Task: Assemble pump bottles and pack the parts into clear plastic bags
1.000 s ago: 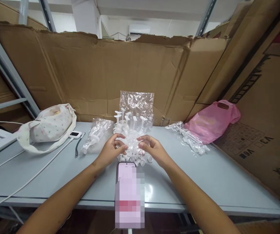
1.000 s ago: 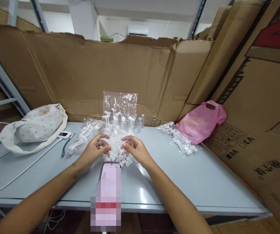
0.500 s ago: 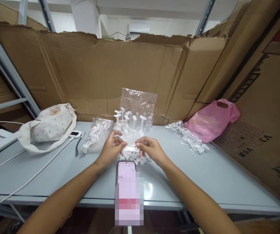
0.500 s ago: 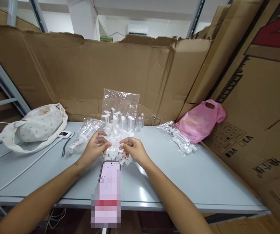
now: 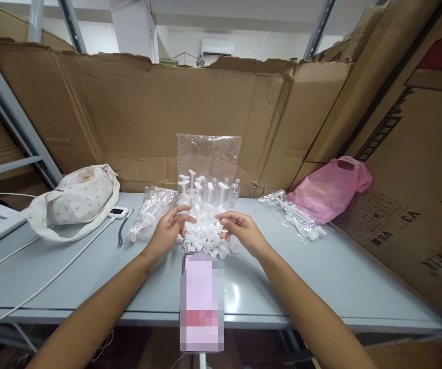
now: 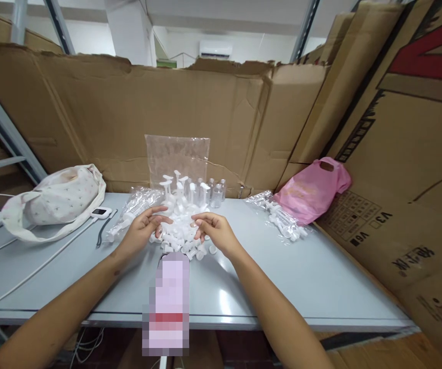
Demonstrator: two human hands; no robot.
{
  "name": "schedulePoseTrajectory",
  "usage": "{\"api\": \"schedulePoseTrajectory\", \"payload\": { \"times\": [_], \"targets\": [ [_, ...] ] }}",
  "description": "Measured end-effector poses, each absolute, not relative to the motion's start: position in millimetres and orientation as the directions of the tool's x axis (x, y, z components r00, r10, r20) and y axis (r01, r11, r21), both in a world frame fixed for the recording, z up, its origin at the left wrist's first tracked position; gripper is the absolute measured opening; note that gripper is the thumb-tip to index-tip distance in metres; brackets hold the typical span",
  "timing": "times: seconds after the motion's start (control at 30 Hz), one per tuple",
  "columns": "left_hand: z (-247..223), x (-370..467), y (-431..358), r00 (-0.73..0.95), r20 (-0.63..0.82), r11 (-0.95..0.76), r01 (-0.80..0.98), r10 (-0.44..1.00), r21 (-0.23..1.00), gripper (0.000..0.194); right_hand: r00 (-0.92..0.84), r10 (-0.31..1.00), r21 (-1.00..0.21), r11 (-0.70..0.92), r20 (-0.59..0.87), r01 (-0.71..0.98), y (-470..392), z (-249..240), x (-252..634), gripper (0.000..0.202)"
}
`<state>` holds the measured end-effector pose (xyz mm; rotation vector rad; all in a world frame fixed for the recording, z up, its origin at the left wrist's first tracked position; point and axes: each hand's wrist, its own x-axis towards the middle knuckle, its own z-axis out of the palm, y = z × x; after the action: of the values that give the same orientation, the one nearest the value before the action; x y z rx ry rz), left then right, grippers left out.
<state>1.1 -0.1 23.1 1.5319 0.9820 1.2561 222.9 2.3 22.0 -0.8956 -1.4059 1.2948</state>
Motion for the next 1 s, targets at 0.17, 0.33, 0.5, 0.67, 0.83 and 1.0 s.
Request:
{"api": "schedulePoseTrajectory", "payload": {
  "times": [0.17, 0.33, 0.5, 0.67, 0.83, 1.0],
  "targets": [
    [30.4, -15.1, 6.8, 0.116, 0.238, -0.239, -0.010, 0.964, 0.971, 0.049, -0.163, 0.962, -0.970, 0.194, 0.218, -0.148, 5.0, 23.3, 230.6, 0.038],
    [34.4, -14.8, 1.7, 0.144, 0.216, -0.222, 0.027, 0.966, 0.975, 0.052, -0.133, 0.937, -0.944, 0.310, 0.323, -0.110, -3.0, 22.6, 220.5, 0.047],
    [31.6, -14.0, -1.8, 0.193, 0.187, -0.235, 0.268, 0.963, 0.934, 0.048, -0.117, 0.928, -0.927, 0.365, 0.355, 0.083, -6.2, 21.1, 214.4, 0.017],
    [35.4, -37.6, 9.5, -0.033, 0.461, -0.276, 0.763, 0.887, 0.585, 0.042, -0.076, 0.926, -0.914, 0.377, 0.369, 0.149, -0.9, 20.2, 216.9, 0.018],
    [32.3, -68.5, 28.6, -0.065, 0.364, -0.015, 0.977, 0.929, 0.213, 0.053, -0.079, 0.918, -0.899, 0.397, 0.389, 0.184, 3.3, 23.8, 217.9, 0.019],
    [25.0, -78.8, 39.2, -0.099, 0.130, 0.076, 0.982, 0.987, 0.171, 0.059, -0.138, 0.913, -0.901, 0.403, 0.384, 0.159, 6.9, 30.5, 210.2, 0.018]
  ]
}}
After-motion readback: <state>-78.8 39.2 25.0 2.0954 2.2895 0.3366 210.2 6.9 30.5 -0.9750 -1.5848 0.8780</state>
